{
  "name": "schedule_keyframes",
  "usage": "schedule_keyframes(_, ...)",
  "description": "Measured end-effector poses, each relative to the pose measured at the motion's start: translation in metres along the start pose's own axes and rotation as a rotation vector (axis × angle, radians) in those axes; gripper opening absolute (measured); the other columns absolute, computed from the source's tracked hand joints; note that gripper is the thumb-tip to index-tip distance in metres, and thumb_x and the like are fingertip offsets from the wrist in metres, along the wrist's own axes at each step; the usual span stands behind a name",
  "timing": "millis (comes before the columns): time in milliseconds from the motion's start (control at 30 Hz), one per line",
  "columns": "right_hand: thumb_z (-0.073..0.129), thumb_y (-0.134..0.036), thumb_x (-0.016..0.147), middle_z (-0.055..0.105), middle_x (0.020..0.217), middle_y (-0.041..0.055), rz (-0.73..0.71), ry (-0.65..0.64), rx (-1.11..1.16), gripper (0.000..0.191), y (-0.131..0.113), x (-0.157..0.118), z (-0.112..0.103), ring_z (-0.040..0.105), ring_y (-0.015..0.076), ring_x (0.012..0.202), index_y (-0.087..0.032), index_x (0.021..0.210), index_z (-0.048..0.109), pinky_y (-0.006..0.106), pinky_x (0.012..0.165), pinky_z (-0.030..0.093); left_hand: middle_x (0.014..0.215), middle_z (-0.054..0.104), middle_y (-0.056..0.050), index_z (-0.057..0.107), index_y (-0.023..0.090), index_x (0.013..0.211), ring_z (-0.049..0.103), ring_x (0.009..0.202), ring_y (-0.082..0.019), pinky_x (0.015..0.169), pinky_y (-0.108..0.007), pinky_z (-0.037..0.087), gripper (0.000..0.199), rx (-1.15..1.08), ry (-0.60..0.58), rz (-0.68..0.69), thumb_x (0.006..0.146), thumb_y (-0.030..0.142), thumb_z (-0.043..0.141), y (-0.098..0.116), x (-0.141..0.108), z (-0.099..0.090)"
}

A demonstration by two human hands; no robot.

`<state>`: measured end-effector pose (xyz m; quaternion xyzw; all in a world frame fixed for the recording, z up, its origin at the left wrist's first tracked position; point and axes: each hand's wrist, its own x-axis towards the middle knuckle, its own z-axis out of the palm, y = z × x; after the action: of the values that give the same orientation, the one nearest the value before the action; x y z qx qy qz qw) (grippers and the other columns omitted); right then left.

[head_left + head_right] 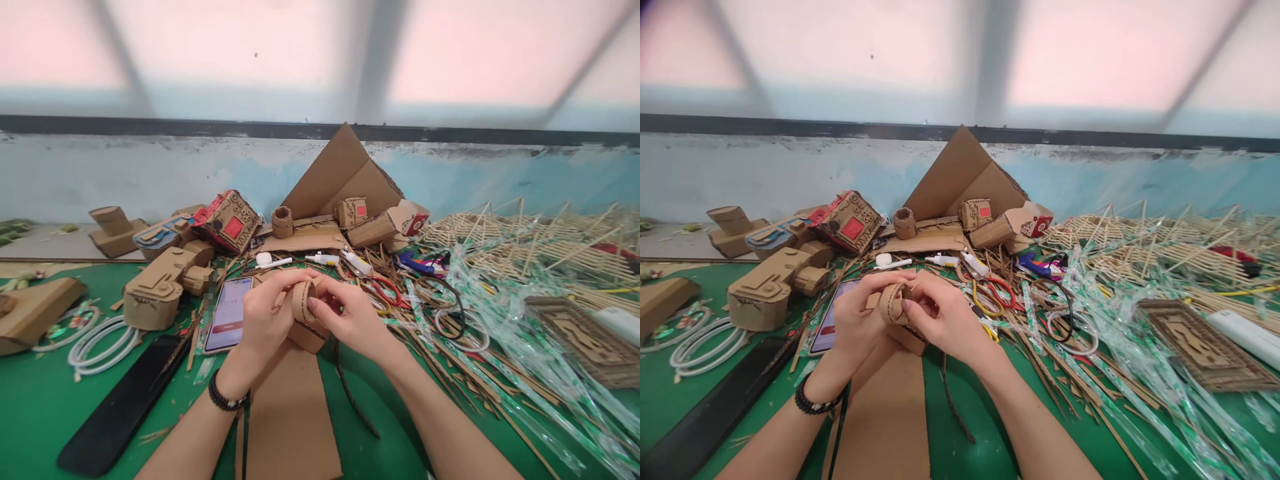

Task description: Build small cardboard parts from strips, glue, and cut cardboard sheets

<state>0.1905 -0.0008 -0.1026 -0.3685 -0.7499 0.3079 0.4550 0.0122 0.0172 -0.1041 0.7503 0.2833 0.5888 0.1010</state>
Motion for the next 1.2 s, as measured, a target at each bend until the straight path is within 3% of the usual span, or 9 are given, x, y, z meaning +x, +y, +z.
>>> schedule_keyframes(133, 0.056, -0.019, 0.091, 0.047, 0.069, -0.0043, 0.027, -0.027, 0.040, 0.020, -0.002, 0.001, -0.002, 0.042, 0.0121, 0.063, -0.022, 0.074, 0.046, 0.025, 0.056, 0.032, 0.106, 0.082, -0.004, 0.072, 0.023, 0.109, 0.079, 0.098, -0.018, 0.087, -0.027, 0.063, 0.017, 0.031, -0.054, 0.094, 0.096, 0.014, 0.068, -0.002, -0.001, 0.001)
schedule_keyframes(300, 0.050, -0.017, 0.091, 0.040, 0.066, -0.0040, -0.163, 0.074, -0.083, 0.028, -0.003, 0.002, 0.000, 0.036, 0.0127, 0.062, -0.023, 0.068, 0.036, 0.026, 0.057, 0.030, 0.107, 0.082, -0.004, 0.072, 0.023, 0.108, 0.079, 0.098, -0.018, 0.088, -0.028, 0.063, 0.017, -0.002, -0.065, 0.083, 0.097, 0.013, 0.064, 0.001, -0.001, 0.002)
schedule_keyframes(433, 0.050, -0.016, 0.091, 0.040, 0.064, -0.0039, -0.191, 0.119, -0.119, 0.028, 0.000, 0.001, 0.004, 0.036, 0.0128, 0.060, -0.023, 0.068, 0.037, 0.027, 0.057, 0.029, 0.107, 0.082, -0.004, 0.072, 0.023, 0.109, 0.079, 0.100, -0.019, 0.088, -0.028, 0.064, 0.017, -0.022, -0.076, 0.061, 0.098, 0.014, 0.064, 0.002, -0.001, 0.003)
schedule_keyframes(700, 0.061, -0.035, 0.100, 0.051, 0.075, -0.0029, 0.057, -0.046, 0.173, 0.023, -0.001, 0.001, 0.003, 0.045, 0.0121, 0.065, -0.021, 0.084, 0.057, 0.024, 0.057, 0.036, 0.110, 0.082, -0.004, 0.070, 0.022, 0.108, 0.079, 0.098, -0.017, 0.087, -0.029, 0.064, 0.015, 0.035, 0.052, 0.048, 0.094, 0.015, 0.072, -0.001, 0.002, -0.002)
schedule_keyframes(900, 0.060, -0.033, 0.099, 0.045, 0.073, -0.0033, 0.103, -0.221, 0.262, 0.026, -0.004, 0.001, -0.004, 0.041, 0.0125, 0.066, -0.020, 0.078, 0.053, 0.024, 0.056, 0.035, 0.111, 0.082, -0.006, 0.071, 0.023, 0.113, 0.079, 0.103, -0.021, 0.091, -0.034, 0.065, 0.020, 0.024, -0.023, 0.202, 0.096, 0.012, 0.069, -0.006, -0.002, 0.000)
schedule_keyframes(1200, 0.053, -0.019, 0.093, 0.048, 0.070, -0.0022, -0.051, -0.023, 0.022, 0.028, -0.005, 0.000, 0.001, 0.042, 0.0137, 0.069, -0.021, 0.066, 0.045, 0.026, 0.063, 0.034, 0.110, 0.082, -0.006, 0.071, 0.022, 0.113, 0.079, 0.102, -0.020, 0.093, -0.035, 0.066, 0.018, 0.016, 0.004, 0.190, 0.097, 0.014, 0.069, -0.003, -0.003, 0.003)
